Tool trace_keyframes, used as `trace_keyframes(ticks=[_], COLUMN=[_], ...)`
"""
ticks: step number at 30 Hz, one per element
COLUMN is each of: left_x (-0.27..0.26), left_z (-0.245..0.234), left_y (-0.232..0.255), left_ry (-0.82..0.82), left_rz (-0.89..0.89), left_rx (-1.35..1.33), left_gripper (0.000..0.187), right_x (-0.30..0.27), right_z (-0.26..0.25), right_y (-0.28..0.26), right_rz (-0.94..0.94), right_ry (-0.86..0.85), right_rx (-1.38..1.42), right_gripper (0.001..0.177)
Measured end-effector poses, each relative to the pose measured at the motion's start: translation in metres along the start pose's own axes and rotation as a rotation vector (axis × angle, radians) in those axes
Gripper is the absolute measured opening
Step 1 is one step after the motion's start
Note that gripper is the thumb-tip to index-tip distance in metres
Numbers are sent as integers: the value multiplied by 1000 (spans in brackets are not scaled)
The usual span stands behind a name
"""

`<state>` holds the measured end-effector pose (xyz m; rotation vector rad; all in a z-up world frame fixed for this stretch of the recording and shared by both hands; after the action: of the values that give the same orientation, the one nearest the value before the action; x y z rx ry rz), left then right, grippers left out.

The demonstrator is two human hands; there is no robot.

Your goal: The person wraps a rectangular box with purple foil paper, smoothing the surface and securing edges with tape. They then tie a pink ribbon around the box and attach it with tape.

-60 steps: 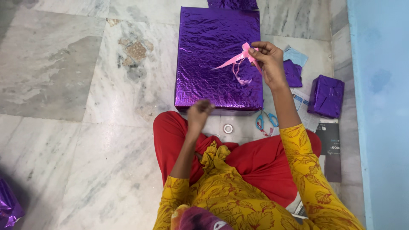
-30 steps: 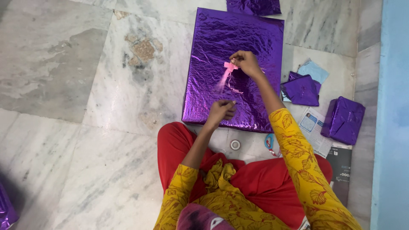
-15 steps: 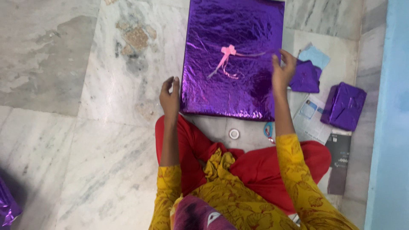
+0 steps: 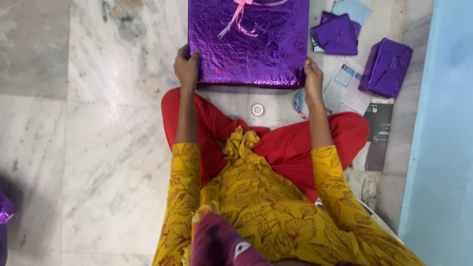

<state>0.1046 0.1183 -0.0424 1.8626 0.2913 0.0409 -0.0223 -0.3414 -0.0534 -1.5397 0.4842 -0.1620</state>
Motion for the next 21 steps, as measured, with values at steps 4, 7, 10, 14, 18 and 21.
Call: trace_keyframes(ticks=[4,7,10,14,18,21], left_x=[-19,-39,-63,-155,-230,-238], left_z=[-5,-5,-6,21,120,151], left_y=[9,9,18,28,-20,-38], left_ry=[-25,-69,53,246,-393,-427], left_rz=[17,36,220,644,516,481], left_rx=[42,44,120,214,385,484], left_gripper=[47,51,52,31,33,60], right_x=[-22,-39,-48,-96,-141,-149], right_z=[-2,-12,-28,-43,-37,-38], right_y=[-9,-8,5,42,86,88], right_rz=[54,41,6,-77,78,77], right_ry=[27,5,89,432,526,506], right_rx=[-48,-78,92,144,151,215], right_gripper=[52,50,49,44,48,47])
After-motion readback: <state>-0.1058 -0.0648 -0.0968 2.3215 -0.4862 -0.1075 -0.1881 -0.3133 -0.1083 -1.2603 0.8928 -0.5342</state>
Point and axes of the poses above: each hand's wrist, its own x-axis towards the middle knuckle, its own z-axis out of the palm, y = z × x, the point moved 9 cm from there along x, towards the middle knuckle, and after that the axes turned 3 degrees about -y, right-handed, at the moved point
